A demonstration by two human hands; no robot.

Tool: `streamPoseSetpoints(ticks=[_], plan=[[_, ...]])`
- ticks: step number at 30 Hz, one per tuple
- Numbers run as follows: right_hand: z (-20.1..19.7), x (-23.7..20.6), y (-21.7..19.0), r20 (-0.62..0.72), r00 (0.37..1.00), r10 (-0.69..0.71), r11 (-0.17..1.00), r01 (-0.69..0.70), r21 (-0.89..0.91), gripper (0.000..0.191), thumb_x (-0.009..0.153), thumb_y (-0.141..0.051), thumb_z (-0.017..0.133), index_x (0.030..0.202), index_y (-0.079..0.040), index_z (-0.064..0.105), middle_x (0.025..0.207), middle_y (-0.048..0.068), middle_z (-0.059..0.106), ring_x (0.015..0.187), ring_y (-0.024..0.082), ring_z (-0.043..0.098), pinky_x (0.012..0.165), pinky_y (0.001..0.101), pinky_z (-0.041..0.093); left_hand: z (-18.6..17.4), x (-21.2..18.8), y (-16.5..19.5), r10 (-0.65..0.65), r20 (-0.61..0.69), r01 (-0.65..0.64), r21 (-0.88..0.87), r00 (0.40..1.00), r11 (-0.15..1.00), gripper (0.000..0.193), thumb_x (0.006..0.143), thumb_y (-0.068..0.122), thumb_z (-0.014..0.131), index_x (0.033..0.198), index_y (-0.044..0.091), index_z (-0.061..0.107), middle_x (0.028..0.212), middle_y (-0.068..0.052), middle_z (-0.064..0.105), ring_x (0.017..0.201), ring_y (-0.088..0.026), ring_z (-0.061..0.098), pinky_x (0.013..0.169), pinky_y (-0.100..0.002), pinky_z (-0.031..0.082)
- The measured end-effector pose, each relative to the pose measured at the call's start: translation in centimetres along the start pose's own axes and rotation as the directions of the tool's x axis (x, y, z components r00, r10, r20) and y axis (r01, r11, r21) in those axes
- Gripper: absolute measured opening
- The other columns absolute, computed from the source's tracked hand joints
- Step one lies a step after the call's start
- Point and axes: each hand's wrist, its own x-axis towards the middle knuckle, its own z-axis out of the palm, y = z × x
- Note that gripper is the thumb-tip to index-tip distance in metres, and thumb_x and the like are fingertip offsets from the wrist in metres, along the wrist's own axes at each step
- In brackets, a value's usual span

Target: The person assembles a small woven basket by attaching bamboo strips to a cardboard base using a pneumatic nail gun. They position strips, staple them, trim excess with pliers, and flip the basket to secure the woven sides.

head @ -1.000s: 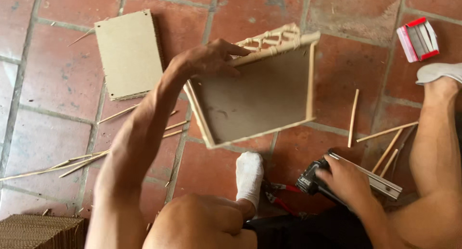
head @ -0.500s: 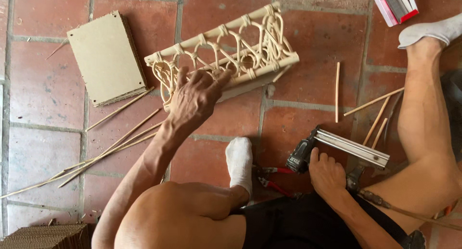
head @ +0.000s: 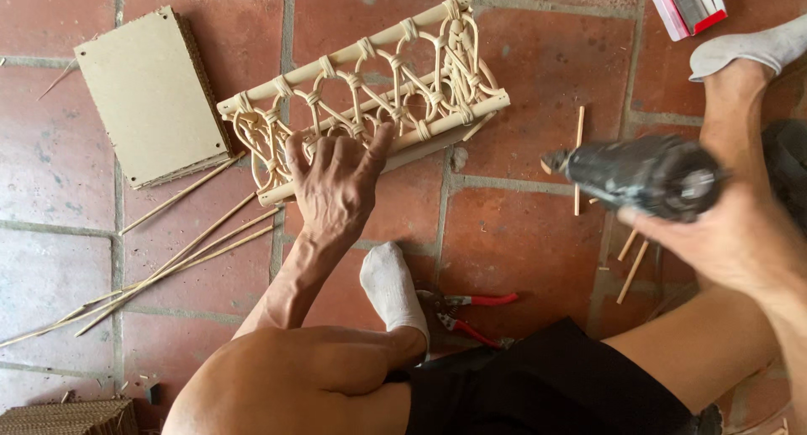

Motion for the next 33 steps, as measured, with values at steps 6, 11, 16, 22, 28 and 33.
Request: streamPoseSetpoints(ticks=[6, 11, 16, 22, 28, 33], plan=[[-2.3, 5.2, -3.1, -0.121, 0.971, -0.205, 0.961, 0.223, 0.162, 0.057, 0.08, -0.011, 0.076, 0.129, 0.009, 0.056, 0.116, 0.026, 0.068, 0.103, 0.029, 0.07, 0.083, 0.0397, 0.062, -0.1, 0.3, 0.1, -0.001, -0.004, 0.001, 0.001, 1.0, 1.0, 0.07, 0.106, 0.001, 0.061, 0.162, 0.033, 0.035, 0.1, -0.001, 0.057, 0.099, -0.021, 0.058, 0.116, -0.063, 0.029], [-1.9, 7.8, -4.5, -0.042, 0.979, -0.201, 0.976, 0.204, 0.071, 0.052, 0.08, -0.01, 0.078, 0.125, 0.008, 0.061, 0.111, 0.024, 0.07, 0.097, 0.028, 0.072, 0.082, 0.0396, 0.062, -0.4, 0.6, 0.0, -0.003, 0.029, 0.003, 0.007, 1.0, 1.0, 0.069, 0.105, -0.001, 0.059, 0.161, 0.033, 0.039, 0.1, 0.0, 0.056, 0.1, -0.021, 0.059, 0.115, -0.064, 0.029], [-2.2, 8.8, -5.2, 0.014, 0.976, -0.219, 0.972, 0.219, -0.081, 0.047, 0.08, -0.009, 0.08, 0.122, 0.007, 0.065, 0.107, 0.023, 0.073, 0.091, 0.028, 0.074, 0.08, 0.0394, 0.062, 0.0, 0.4, -0.3, 0.005, 0.035, -0.005, 0.005, 0.999, 1.0, 0.068, 0.106, -0.002, 0.059, 0.161, 0.033, 0.039, 0.1, -0.001, 0.057, 0.096, -0.022, 0.058, 0.113, -0.064, 0.031], [-2.4, 9.7, -6.0, 0.088, 0.989, -0.121, 0.992, 0.119, 0.036, 0.042, 0.084, -0.007, 0.076, 0.123, 0.004, 0.066, 0.106, 0.021, 0.075, 0.09, 0.025, 0.076, 0.081, 0.0389, 0.064, 0.4, 0.4, -0.4, -0.014, 0.065, 0.013, 0.015, 0.998, 1.0, 0.076, 0.104, -0.006, 0.059, 0.164, 0.033, 0.034, 0.102, -0.003, 0.058, 0.097, -0.023, 0.058, 0.117, -0.067, 0.03], [-2.9, 11.2, -6.3, 0.128, 0.986, -0.111, 0.993, 0.116, -0.031, 0.048, 0.082, -0.004, 0.077, 0.128, 0.005, 0.063, 0.11, 0.022, 0.074, 0.095, 0.027, 0.075, 0.087, 0.0405, 0.061, 0.6, 0.3, -0.5, -0.027, 0.069, 0.026, 0.008, 0.997, 1.0, 0.079, 0.101, -0.008, 0.059, 0.164, 0.033, 0.032, 0.103, -0.003, 0.057, 0.097, -0.023, 0.058, 0.118, -0.067, 0.03], [-3.2, 11.9, -6.9, 0.161, 0.983, -0.092, 0.995, 0.096, -0.014, 0.055, 0.078, -0.002, 0.078, 0.13, 0.006, 0.062, 0.113, 0.022, 0.073, 0.099, 0.029, 0.073, 0.092, 0.0417, 0.058, 0.5, 0.3, -0.5, -0.021, 0.049, 0.019, 0.024, 0.999, 1.0, 0.081, 0.101, -0.009, 0.059, 0.163, 0.034, 0.033, 0.098, 0.0, 0.055, 0.093, -0.021, 0.056, 0.115, -0.063, 0.033]])
